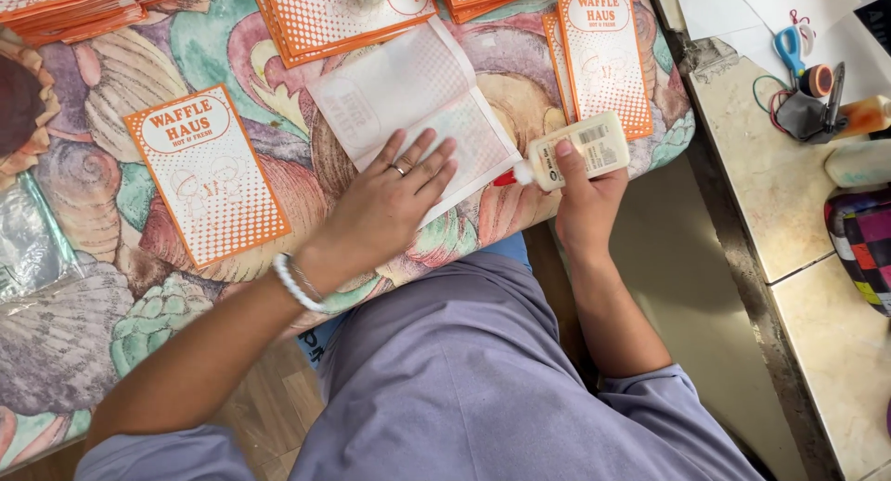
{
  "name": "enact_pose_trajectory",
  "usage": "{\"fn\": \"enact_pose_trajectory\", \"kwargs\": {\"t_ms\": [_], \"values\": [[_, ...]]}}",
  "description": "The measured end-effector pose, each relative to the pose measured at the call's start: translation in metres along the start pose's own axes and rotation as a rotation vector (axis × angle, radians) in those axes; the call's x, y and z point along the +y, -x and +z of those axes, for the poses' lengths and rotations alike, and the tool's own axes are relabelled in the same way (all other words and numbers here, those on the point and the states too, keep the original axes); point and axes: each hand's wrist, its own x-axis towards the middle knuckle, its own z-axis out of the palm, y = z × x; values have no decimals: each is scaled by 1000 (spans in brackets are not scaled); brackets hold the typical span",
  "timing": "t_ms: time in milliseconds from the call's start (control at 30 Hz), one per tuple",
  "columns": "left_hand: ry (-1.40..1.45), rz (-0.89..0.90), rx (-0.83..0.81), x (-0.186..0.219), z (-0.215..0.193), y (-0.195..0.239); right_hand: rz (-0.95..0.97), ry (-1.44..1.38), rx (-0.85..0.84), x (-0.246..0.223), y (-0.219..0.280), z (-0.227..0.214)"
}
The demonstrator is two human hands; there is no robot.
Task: Folding and gluing paper bags for packaging
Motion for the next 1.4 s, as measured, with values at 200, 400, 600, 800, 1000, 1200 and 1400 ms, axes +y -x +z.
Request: {"fn": "enact_pose_trajectory", "kwargs": {"t_ms": [200,400,600,800,1000,1200,1400], "values": [[-124,9,-169,-34,-7,22,-29,276,-272,-35,27,16],[-129,0,11,-34,8,29,-162,206,-467,-50,59,65],[-22,-76,-152,-31,-3,35,-418,587,-404,-34,61,55],[-57,-70,-102,-29,-6,38,-441,591,-401,-40,58,56],[-44,-137,-110,-26,-11,38,-491,548,-515,-39,82,66],[-66,-157,-95,-25,-10,38,-507,462,-506,-46,51,53],[-60,-168,-103,-24,-13,38,-497,404,-526,-34,72,64]]}}
